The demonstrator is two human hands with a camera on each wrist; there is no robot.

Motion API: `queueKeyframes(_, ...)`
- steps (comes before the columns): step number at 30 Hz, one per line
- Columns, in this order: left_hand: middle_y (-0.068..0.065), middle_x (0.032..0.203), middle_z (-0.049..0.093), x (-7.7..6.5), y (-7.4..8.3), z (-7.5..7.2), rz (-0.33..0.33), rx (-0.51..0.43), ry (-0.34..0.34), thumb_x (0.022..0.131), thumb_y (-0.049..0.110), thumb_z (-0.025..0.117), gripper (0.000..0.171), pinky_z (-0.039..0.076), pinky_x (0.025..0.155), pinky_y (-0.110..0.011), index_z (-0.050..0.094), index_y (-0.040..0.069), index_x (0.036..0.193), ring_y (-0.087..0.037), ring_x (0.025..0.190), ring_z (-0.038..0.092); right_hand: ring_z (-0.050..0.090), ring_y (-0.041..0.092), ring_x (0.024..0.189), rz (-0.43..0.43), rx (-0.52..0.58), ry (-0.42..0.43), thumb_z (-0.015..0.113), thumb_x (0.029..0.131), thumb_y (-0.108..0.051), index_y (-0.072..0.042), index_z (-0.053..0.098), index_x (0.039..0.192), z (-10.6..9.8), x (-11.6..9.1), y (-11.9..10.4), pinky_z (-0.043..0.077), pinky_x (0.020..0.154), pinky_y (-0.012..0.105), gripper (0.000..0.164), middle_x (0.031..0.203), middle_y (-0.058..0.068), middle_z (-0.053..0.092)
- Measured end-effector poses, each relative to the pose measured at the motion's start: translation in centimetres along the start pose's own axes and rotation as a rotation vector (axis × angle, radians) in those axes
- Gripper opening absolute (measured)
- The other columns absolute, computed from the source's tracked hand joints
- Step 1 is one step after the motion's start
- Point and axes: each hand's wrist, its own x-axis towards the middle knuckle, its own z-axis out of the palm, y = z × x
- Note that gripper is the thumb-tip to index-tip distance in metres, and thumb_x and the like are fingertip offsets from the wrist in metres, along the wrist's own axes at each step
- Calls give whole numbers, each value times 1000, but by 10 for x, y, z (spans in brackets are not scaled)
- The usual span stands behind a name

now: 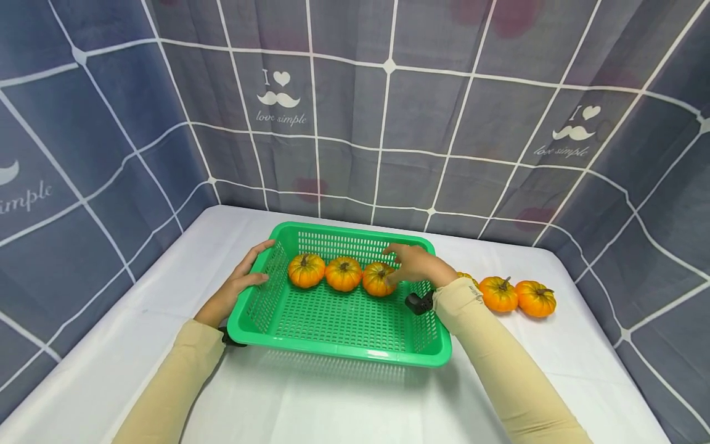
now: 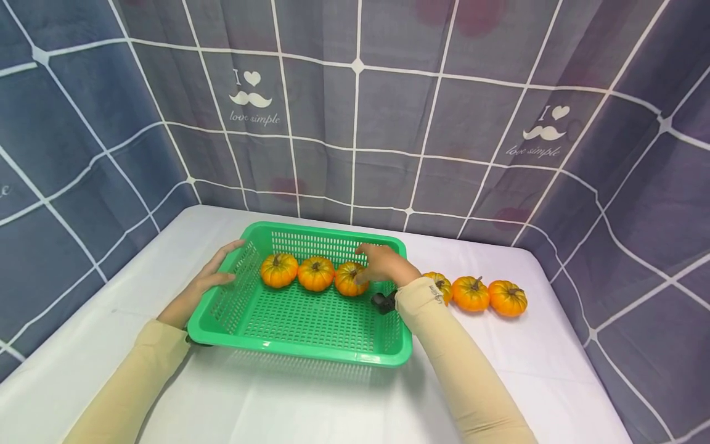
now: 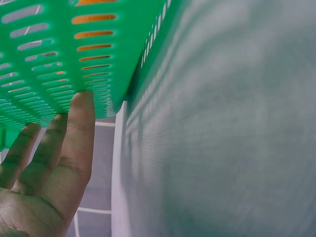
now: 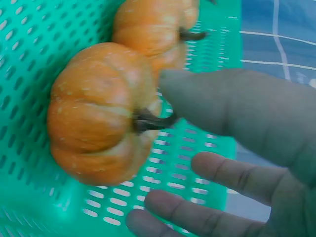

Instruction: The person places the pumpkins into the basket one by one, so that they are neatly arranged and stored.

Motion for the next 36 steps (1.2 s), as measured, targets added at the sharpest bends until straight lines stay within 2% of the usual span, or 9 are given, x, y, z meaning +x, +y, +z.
queueKeyframes(5,-13,180,10,1,-1,0,-2,4,2,104,14,47,75,44,109,-35,19,20,174,-33,144,38,64,46,129,-90,96,46,79,97,-20,1,52,155,-7,-16,7,54,105,55,68,142,30,63)
queueKeyframes(8,-12,180,10,0,-1,1,-2,21,12,104,15,48,76,33,116,-53,21,20,174,-38,152,29,63,48,130,-125,175,49,77,98,-20,1,50,156,-10,-24,13,54,106,56,68,146,30,60)
queueKeyframes(10,-12,180,8,0,0,1,1,30,14,104,15,49,76,28,116,-58,21,20,174,-39,154,24,62,48,131,-134,213,56,77,99,-21,1,49,157,-11,-31,17,53,107,57,68,148,30,59)
queueKeyframes(17,-17,179,13,-2,0,1,-2,3,-1,105,14,47,75,45,106,-27,19,20,174,-25,143,40,57,50,137,-228,345,100,74,103,-20,0,49,157,-13,-50,31,48,112,59,62,150,29,58)
queueKeyframes(21,-15,179,13,-1,0,1,4,21,1,105,14,48,75,40,107,-26,20,20,174,-20,144,38,54,50,139,-307,442,107,72,104,-13,1,49,157,-10,-60,40,47,115,57,60,151,28,57)
queueKeyframes(24,-17,179,13,-1,-2,0,9,16,-8,105,14,47,76,43,105,-25,18,19,174,-18,142,41,56,46,137,-335,507,131,71,104,-10,2,51,156,-6,-68,47,49,113,47,56,149,26,59)
queueKeyframes(29,-21,177,15,-2,-3,0,8,-25,-29,106,13,46,76,51,100,-25,16,19,175,-13,133,51,61,35,133,-340,624,198,69,105,-9,2,55,152,0,-81,57,54,105,30,50,145,20,64)
queueKeyframes(33,-22,176,16,-2,-3,-1,9,-36,-35,106,12,46,75,53,98,-27,16,20,175,-14,132,54,65,28,131,-330,689,251,66,107,-9,2,56,150,2,-90,63,55,103,28,46,143,18,66)
queueKeyframes(36,-21,176,16,-1,-3,0,9,-42,-38,106,12,45,76,55,98,-28,16,20,175,-16,131,55,67,28,129,-333,726,301,65,107,-6,6,55,149,4,-95,67,55,103,28,45,142,23,65)
